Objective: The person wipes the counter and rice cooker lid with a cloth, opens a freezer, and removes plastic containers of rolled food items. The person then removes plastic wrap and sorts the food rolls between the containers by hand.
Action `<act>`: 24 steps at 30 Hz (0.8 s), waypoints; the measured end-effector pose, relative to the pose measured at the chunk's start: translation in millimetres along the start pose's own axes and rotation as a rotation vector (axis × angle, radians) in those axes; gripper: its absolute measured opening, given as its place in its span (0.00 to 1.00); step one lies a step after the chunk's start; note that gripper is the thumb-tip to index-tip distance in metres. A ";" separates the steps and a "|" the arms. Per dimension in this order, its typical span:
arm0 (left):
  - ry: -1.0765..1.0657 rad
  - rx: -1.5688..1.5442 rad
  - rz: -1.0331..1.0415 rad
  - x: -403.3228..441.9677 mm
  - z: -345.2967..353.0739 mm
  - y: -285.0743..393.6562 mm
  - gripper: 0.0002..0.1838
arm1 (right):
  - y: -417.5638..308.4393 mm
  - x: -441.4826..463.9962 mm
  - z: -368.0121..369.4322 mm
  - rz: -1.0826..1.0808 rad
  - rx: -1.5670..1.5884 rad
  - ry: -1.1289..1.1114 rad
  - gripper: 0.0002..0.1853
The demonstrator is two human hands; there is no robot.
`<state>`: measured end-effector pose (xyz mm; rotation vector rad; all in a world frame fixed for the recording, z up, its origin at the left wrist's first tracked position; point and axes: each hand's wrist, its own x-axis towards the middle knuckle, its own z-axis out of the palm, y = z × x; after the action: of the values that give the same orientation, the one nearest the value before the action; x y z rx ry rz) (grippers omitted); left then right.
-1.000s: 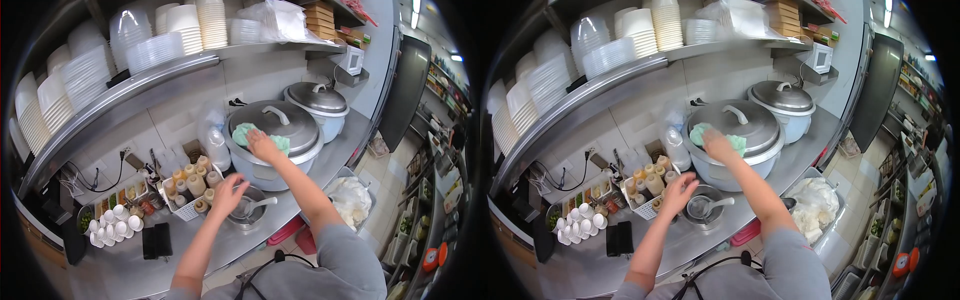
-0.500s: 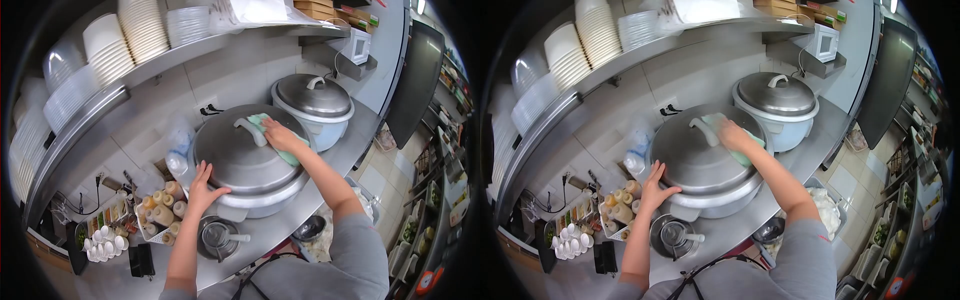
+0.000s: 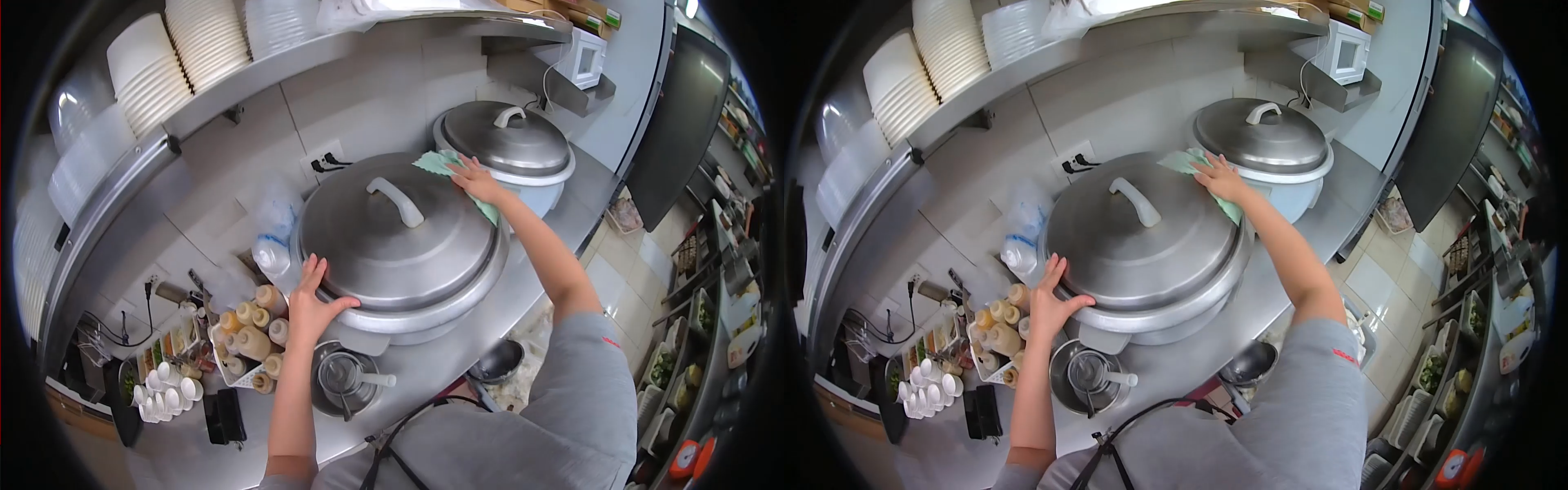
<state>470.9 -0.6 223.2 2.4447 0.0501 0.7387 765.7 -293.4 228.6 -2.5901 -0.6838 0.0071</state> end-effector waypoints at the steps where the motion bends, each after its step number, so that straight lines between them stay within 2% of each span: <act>1: 0.002 0.004 0.017 -0.9 2.1 -4.1 0.46 | 4.9 -20.0 3.0 -0.103 0.019 0.060 0.26; 2: -0.003 0.000 0.011 -2.2 2.1 -4.8 0.46 | 5.6 -38.9 10.8 -0.207 0.043 0.121 0.25; 6: 0.022 -0.005 0.011 -4.8 6.6 -3.3 0.47 | -55.7 -144.8 32.7 -0.513 -0.226 0.297 0.21; 8: 0.051 -0.034 0.022 -7.2 7.3 -2.4 0.47 | -106.6 -179.8 37.3 -0.669 -0.268 0.217 0.22; 9: 0.046 -0.020 0.035 -8.4 8.8 -6.0 0.48 | -130.3 -182.9 37.4 -0.677 -0.268 0.211 0.22; 11: 0.053 -0.038 0.042 -7.2 19.8 -18.8 0.49 | -170.8 -180.6 42.2 -0.974 -0.142 0.048 0.22; 12: 0.056 -0.055 0.055 -9.9 18.8 -22.2 0.51 | -180.1 -169.0 47.7 -1.013 -0.132 0.036 0.22; 14: 0.115 -0.071 0.055 -16.2 15.0 -10.0 0.54 | -200.5 -116.0 61.9 -0.952 -0.114 -0.052 0.23; 17: 0.154 -0.118 -0.033 -22.9 11.5 -0.7 0.57 | -213.1 -4.3 100.3 -0.902 -0.225 0.028 0.19; 18: 0.148 -0.125 -0.047 -25.6 12.1 1.4 0.58 | -206.9 38.9 117.9 -1.152 -0.231 0.385 0.14; 20: 0.156 -0.129 -0.077 -24.4 8.3 1.0 0.60 | -218.0 109.6 133.7 -0.849 -0.494 0.146 0.13; 21: 0.165 -0.158 -0.063 -25.0 4.8 1.1 0.61 | -212.7 146.4 153.0 -0.767 -0.489 0.097 0.13; 24: 0.173 -0.230 -0.082 -27.7 1.4 2.9 0.63 | -240.1 140.0 155.2 -0.789 -0.641 0.078 0.14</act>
<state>447.8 -9.1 210.1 2.1443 0.1238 0.8677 758.0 24.2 208.9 -2.6406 -1.8675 -0.6473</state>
